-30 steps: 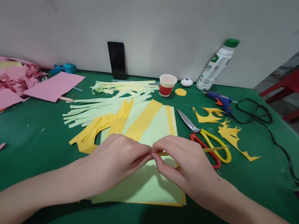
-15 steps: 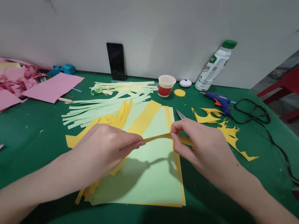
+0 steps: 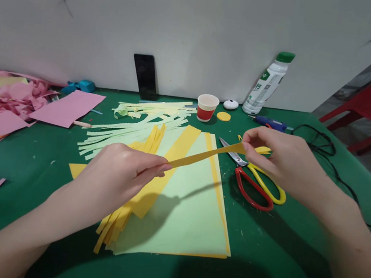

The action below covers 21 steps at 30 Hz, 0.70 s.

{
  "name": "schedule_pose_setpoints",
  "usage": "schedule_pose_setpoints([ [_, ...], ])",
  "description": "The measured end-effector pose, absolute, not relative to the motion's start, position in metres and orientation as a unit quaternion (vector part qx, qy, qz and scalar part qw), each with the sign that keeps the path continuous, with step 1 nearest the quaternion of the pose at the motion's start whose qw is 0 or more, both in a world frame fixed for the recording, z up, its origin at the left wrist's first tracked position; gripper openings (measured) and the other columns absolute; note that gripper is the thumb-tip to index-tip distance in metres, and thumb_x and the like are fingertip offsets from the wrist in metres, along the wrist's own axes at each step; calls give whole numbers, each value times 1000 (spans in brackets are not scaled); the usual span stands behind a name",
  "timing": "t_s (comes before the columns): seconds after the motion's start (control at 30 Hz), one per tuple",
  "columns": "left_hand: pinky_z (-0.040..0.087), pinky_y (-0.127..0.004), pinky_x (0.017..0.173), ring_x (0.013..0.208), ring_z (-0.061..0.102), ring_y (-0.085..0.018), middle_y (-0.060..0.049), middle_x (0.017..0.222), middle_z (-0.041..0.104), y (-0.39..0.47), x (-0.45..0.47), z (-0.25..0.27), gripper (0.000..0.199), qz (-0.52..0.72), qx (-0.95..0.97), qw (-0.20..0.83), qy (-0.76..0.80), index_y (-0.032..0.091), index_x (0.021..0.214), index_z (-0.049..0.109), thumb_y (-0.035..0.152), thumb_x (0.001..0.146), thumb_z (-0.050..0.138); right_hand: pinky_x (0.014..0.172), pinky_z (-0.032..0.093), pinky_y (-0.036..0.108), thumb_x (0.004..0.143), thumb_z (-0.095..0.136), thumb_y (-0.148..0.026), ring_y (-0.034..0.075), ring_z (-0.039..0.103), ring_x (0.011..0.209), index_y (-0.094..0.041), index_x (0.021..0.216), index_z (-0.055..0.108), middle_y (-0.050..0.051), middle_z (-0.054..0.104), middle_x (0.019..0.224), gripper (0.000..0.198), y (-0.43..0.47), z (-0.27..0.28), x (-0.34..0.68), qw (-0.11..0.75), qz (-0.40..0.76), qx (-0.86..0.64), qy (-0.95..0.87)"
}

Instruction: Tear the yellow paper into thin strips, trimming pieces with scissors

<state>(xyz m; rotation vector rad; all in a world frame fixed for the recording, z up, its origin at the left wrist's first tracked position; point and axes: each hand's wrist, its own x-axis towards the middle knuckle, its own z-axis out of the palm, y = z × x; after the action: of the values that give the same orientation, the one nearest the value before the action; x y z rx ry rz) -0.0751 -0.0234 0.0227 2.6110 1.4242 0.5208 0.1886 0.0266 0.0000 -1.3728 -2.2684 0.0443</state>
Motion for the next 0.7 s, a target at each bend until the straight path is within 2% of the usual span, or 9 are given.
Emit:
schedule_pose_setpoints([
  [0.2, 38, -18, 47, 55, 65, -13, -1, 70, 73, -24, -75, 24, 29, 171, 857, 67, 482, 18, 77, 70, 26, 86, 44, 50, 39, 32, 79, 51, -23, 22, 59, 59, -22, 68, 48, 4, 63, 67, 11, 43, 0, 207, 252, -30, -554, -793],
  [0.27, 36, -18, 46, 50, 62, -11, -1, 65, 72, -24, -73, 22, 28, 166, 859, 66, 480, 17, 76, 70, 26, 86, 45, 51, 43, 32, 79, 52, -21, 21, 61, 61, -21, 70, 51, 5, 65, 70, 8, 37, 3, 200, 302, -53, -549, -778],
  [0.37, 29, -19, 42, 40, 51, -8, 0, 52, 65, -23, -67, 13, 31, 148, 866, 77, 472, 15, 72, 70, 25, 87, 44, 62, 48, 30, 81, 51, -18, 18, 62, 70, -19, 77, 56, 6, 67, 77, 7, 14, 5, 174, 391, -62, -426, -814],
  [0.5, 23, -21, 42, 38, 43, -7, 1, 46, 58, -26, -58, -5, 33, 129, 881, 100, 445, 16, 71, 68, 26, 89, 42, 71, 49, 29, 83, 50, -16, 17, 62, 78, -15, 83, 59, 6, 68, 81, 9, -17, -6, 138, 339, 46, -318, -884],
  [0.7, 17, -22, 41, 37, 38, -7, 1, 43, 53, -31, -51, -15, 39, 119, 900, 85, 411, 15, 62, 60, 28, 91, 37, 61, 47, 24, 83, 48, -13, 13, 59, 69, -14, 77, 58, 4, 65, 74, 12, -25, -19, 127, 307, 137, -320, -886],
])
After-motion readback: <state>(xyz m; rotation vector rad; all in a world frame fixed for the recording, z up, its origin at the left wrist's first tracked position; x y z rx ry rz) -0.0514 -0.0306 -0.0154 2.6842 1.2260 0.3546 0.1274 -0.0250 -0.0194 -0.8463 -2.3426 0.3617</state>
